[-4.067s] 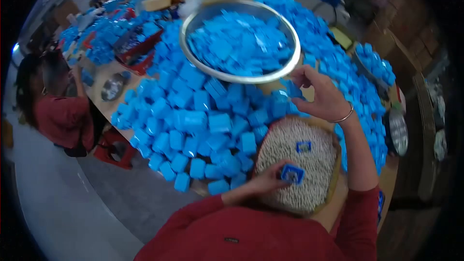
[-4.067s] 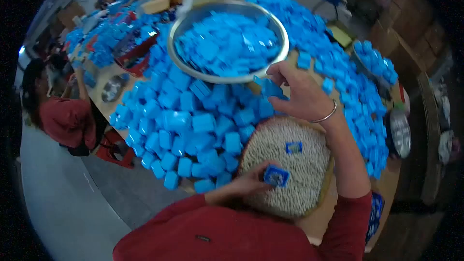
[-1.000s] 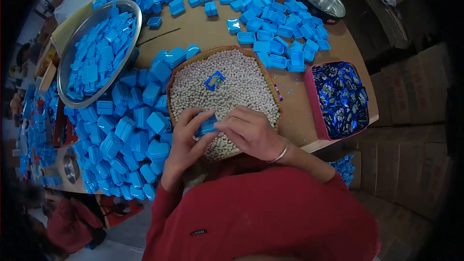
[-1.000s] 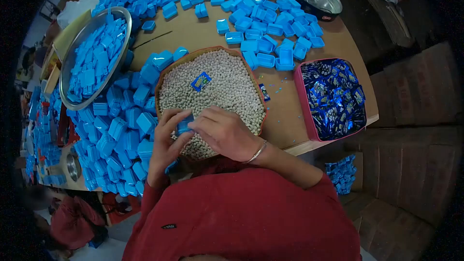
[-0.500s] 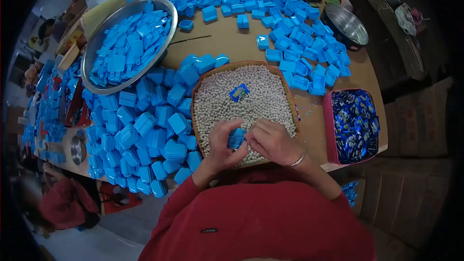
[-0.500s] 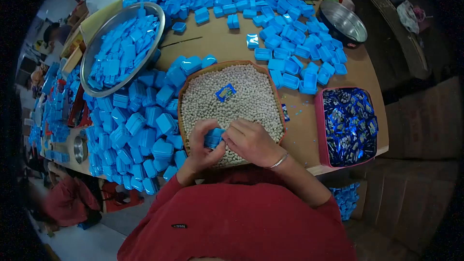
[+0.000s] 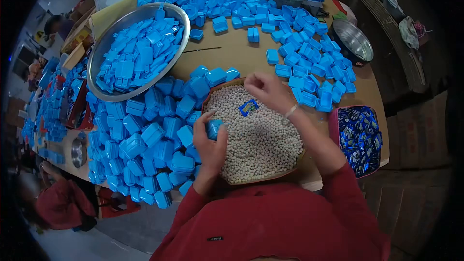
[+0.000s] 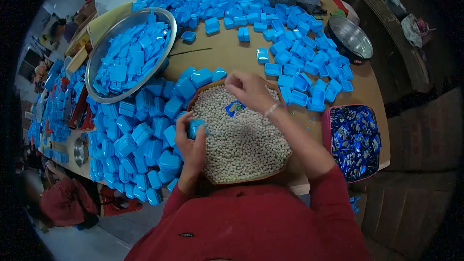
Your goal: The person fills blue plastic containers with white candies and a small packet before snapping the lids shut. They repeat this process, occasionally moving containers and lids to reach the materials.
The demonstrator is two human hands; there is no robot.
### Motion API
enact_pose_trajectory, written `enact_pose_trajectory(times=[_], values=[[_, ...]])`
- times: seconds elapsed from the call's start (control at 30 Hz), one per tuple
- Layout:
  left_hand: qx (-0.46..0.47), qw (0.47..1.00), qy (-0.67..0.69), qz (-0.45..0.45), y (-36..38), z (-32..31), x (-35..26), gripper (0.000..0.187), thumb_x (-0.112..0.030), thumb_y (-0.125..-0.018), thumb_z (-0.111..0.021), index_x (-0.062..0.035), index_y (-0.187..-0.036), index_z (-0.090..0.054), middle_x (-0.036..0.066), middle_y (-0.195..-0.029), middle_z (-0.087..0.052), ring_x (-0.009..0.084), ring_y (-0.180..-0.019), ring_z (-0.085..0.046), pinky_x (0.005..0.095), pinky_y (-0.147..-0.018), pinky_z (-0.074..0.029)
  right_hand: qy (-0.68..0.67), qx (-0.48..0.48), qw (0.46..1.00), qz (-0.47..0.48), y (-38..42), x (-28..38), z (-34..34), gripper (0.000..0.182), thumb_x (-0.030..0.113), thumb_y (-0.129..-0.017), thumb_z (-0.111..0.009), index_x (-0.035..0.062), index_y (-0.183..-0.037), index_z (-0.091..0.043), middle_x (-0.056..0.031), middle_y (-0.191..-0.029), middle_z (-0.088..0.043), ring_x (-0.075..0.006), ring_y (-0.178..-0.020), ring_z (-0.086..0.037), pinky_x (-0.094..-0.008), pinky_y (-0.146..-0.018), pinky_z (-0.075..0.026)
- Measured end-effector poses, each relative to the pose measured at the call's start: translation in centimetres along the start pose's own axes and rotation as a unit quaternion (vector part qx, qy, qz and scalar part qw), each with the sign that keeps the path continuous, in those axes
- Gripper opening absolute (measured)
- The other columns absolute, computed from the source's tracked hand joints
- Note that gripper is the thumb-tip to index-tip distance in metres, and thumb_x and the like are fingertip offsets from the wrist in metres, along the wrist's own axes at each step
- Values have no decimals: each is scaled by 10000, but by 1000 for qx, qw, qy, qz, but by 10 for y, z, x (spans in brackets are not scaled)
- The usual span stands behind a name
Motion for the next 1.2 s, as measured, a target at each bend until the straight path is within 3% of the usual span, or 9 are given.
enact_pose_trajectory(times=[0.2,0.27,0.4,0.5,0.73,0.93,0.97,1.03,1.2], values=[[3,999,-23,36,-2,-2,20,456,-98,-761,-683,4,-1168,-506,136,-1014,-547,239,-943,-536,341,-830,-439,279,43,939,197,-215,-72,-93,385,10,-763,-543,75,-1142,-543,-128,-1274,-505,-363,-985,-589,-435,-817,-487],[1,994,16,108,-1,0,27,483,-97,-758,-682,4,-1191,-495,131,-1032,-549,228,-954,-535,335,-842,-438,314,59,934,159,-258,-80,-120,462,9,-776,-527,92,-1228,-475,-131,-1325,-471,-384,-1078,-549,-451,-874,-473],[6,998,-16,64,-3,0,29,528,-86,-747,-696,5,-1219,-477,121,-1015,-547,207,-941,-535,330,-825,-445,326,66,938,94,-296,-99,-114,331,246,-805,-630,75,-1081,-572,-190,-959,-644,-338,-895,-636,-411,-765,-510],[16,993,39,106,-2,0,31,546,-89,-747,-699,2,-1232,-465,115,-1005,-543,202,-931,-532,329,-813,-446,-22,187,978,-88,-264,-104,-88,243,284,-878,-627,45,-916,-609,-20,-692,-565,-84,-600,-557,-263,-573,-499],[9,993,49,103,-2,-1,28,526,-84,-762,-680,-8,-1232,-457,87,-974,-525,172,-899,-513,304,-806,-432,-387,174,900,-100,-102,-49,-13,165,210,-905,-610,71,-992,-610,49,-747,-544,-46,-642,-531,-230,-651,-496],[-35,999,11,17,-4,11,11,410,-99,-771,-701,-5,-1134,-534,106,-971,-556,206,-913,-538,311,-814,-435,21,226,973,-35,35,-23,10,237,253,-869,-641,29,-794,-624,1,-716,-573,-99,-631,-550,-248,-593,-454],[-54,996,-64,-33,-9,18,1,379,-109,-771,-704,-5,-1102,-550,111,-954,-556,231,-897,-540,324,-803,-435,182,218,954,95,58,1,11,199,199,-831,-635,18,-747,-635,-83,-711,-619,-196,-651,-608,-332,-587,-484],[-80,978,-171,-92,-20,33,-6,336,-133,-773,-706,-9,-1056,-574,123,-936,-556,279,-882,-538,357,-793,-429,453,344,823,-3,106,15,-1,119,137,-778,-614,40,-734,-666,-135,-741,-643,-273,-719,-647,-408,-598,-505],[-100,922,-337,-164,-41,40,-2,355,-237,-780,-703,-34,-1051,-598,157,-1001,-573,334,-961,-507,428,-845,-404,494,374,782,65,167,14,-64,103,135,-711,-602,71,-683,-678,-113,-738,-630,-275,-758,-640,-398,-639,-522]])
Point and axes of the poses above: each hand's wrist, its own y-axis away from the middle knuckle, its own z-axis out of the back of the hand, x = y × z, the point moved 6 cm from there along -y, towards the middle knuckle
